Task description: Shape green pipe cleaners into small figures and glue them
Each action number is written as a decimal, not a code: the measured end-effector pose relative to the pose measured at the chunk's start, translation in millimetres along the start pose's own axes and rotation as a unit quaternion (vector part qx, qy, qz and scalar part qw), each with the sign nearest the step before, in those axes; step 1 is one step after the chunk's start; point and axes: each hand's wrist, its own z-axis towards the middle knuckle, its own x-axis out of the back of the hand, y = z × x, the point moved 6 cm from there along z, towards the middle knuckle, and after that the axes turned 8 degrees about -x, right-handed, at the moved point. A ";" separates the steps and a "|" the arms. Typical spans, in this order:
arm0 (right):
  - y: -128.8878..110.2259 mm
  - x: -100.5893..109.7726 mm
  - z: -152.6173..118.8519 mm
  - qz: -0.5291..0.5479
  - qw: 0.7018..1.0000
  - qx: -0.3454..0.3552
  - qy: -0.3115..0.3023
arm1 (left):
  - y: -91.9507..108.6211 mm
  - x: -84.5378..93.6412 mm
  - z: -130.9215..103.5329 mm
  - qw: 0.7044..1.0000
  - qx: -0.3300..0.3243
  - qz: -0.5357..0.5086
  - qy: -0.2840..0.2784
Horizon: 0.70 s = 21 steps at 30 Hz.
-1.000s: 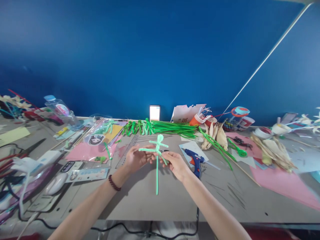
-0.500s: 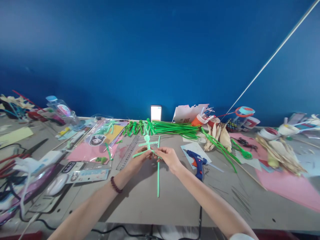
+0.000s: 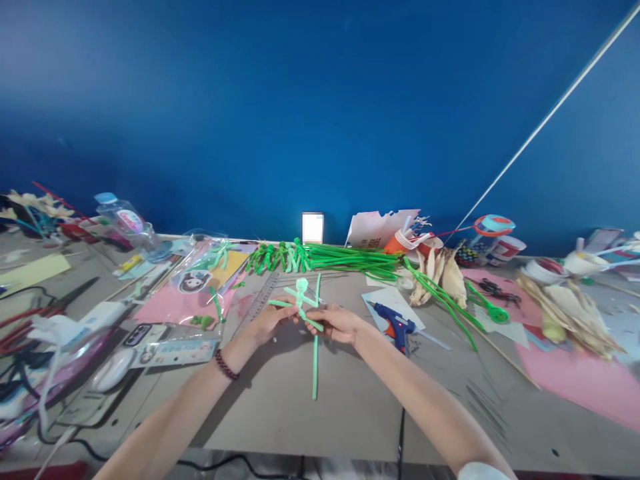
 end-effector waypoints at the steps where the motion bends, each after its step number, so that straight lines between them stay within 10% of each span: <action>1: 0.6 -1.0 0.0 -0.002 1.000 -0.003 -0.008 | 0.7 -0.9 -0.7 1.000 0.007 -0.007 -0.009; 7: -19.7 6.3 -4.9 -0.072 0.983 0.138 0.092 | 1.7 6.8 1.2 0.995 -0.015 0.014 0.097; 12: -34.8 2.6 -17.1 -0.241 0.897 0.310 0.204 | -0.3 2.7 -1.9 0.988 -0.040 0.046 0.141; 21: -35.7 9.6 -23.6 -0.314 0.824 0.353 0.312 | 11.1 -3.8 -7.0 0.977 -0.061 0.081 0.187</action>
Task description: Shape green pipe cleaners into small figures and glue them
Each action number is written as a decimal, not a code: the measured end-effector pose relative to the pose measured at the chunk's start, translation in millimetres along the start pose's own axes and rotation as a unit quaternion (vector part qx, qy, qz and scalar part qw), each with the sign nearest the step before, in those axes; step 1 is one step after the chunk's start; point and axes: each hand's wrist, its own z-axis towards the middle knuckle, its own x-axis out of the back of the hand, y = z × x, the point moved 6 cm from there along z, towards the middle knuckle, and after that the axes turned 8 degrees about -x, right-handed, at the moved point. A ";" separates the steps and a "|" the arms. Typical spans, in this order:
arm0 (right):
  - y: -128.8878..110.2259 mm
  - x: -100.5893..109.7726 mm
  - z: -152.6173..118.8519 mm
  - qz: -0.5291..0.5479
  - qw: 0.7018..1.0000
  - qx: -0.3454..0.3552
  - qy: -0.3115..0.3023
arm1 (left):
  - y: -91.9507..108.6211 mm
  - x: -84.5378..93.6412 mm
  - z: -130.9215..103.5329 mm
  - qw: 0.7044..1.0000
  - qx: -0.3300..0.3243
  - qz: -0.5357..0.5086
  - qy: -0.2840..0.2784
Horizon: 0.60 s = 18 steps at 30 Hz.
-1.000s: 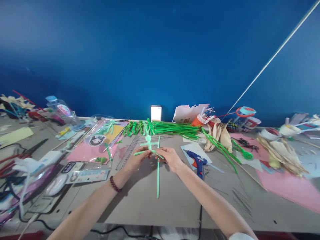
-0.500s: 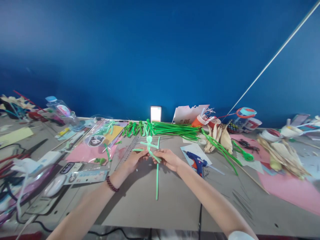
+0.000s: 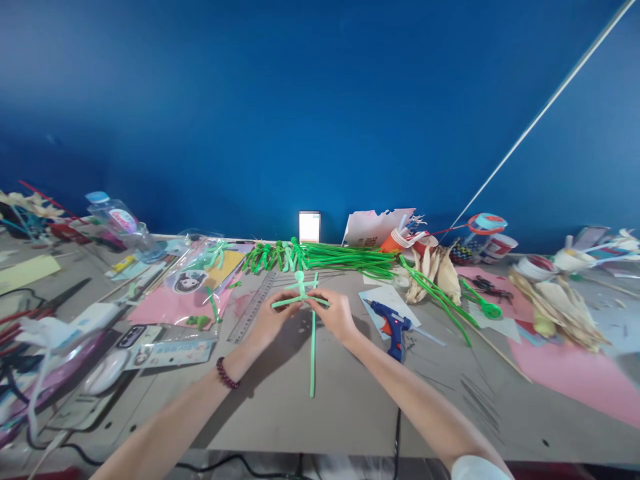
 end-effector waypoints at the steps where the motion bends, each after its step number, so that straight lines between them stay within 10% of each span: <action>1: 0.4 0.0 0.7 -0.002 1.000 0.000 -0.002 | 1.9 0.0 0.7 1.000 -0.014 0.009 -0.006; 12: 18.1 -6.5 7.2 0.058 0.995 -0.058 -0.058 | 0.7 6.3 5.1 0.997 -0.049 0.061 -0.014; 18: 9.4 -2.3 7.2 -0.001 0.999 0.022 -0.030 | 1.3 6.9 8.4 0.999 -0.026 0.040 -0.027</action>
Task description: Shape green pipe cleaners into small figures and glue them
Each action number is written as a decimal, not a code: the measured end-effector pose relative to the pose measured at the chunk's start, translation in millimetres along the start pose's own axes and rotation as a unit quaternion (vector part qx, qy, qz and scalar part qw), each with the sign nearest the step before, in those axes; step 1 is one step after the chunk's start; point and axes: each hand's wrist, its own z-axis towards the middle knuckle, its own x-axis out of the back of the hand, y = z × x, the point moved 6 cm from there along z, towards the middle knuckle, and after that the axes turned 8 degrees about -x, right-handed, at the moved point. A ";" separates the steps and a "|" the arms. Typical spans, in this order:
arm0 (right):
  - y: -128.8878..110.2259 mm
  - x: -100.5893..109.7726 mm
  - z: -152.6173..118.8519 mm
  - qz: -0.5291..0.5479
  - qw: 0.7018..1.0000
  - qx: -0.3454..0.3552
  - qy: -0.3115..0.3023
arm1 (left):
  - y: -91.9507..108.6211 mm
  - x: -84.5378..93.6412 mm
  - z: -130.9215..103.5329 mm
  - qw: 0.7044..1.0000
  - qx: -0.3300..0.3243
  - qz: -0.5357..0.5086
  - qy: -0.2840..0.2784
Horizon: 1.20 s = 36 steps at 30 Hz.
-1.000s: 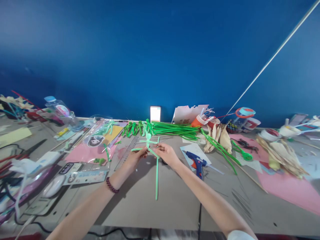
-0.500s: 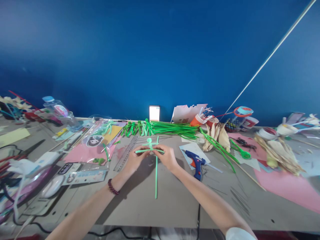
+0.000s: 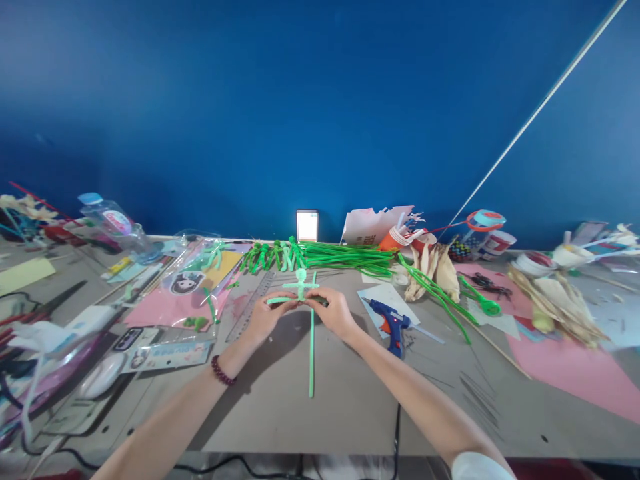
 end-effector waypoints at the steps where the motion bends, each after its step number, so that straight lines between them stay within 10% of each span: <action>1: -3.0 0.2 -0.7 -0.011 1.000 0.015 -0.002 | 0.3 0.1 0.6 1.000 0.004 0.002 -0.003; 36: 0.8 -11.3 -12.3 0.026 0.999 -0.026 -0.012 | -22.2 -9.7 -0.6 0.976 0.053 -0.210 -0.013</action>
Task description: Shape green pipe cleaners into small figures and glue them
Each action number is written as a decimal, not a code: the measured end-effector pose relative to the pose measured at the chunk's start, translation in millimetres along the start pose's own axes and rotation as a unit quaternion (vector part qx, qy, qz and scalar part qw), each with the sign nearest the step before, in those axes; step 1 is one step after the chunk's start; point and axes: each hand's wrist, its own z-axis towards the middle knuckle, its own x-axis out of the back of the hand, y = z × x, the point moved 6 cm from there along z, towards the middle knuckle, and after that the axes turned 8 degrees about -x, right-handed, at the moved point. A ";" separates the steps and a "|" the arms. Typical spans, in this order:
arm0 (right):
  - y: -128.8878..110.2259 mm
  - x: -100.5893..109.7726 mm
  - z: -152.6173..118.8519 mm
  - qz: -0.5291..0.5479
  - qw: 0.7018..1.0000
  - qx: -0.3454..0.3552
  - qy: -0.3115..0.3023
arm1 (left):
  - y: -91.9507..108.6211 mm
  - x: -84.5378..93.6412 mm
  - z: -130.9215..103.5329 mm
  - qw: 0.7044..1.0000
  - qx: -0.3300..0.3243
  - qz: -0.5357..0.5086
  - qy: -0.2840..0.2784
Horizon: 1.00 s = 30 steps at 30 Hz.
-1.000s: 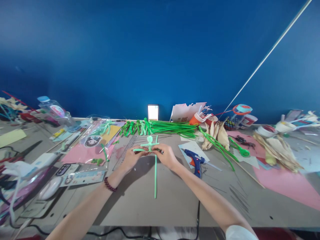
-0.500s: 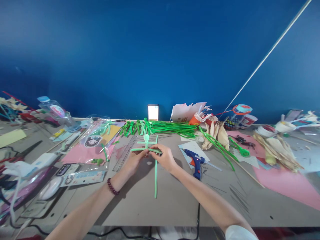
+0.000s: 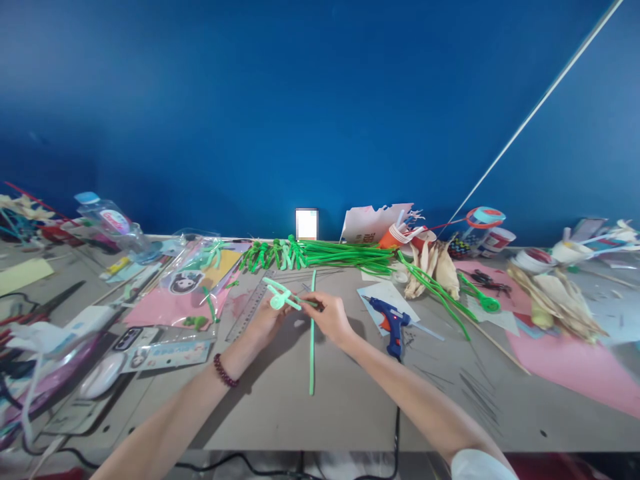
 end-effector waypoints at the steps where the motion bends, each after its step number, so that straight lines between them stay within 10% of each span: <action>1: 0.3 -0.7 -0.5 0.002 1.000 -0.006 -0.001 | -0.1 1.0 -0.3 1.000 -0.004 0.007 0.004; 19: 11.2 -9.7 5.7 0.136 0.960 -0.201 -0.137 | -7.9 -5.7 -3.1 0.998 0.028 0.010 -0.059; 24: -26.6 44.2 -2.9 -0.120 0.990 -0.056 -0.051 | -11.8 -0.2 -0.8 0.997 0.045 -0.045 -0.038; 30: -24.8 124.3 -65.7 -0.374 0.905 -0.016 0.201 | -15.4 1.7 0.6 0.996 0.071 -0.049 -0.031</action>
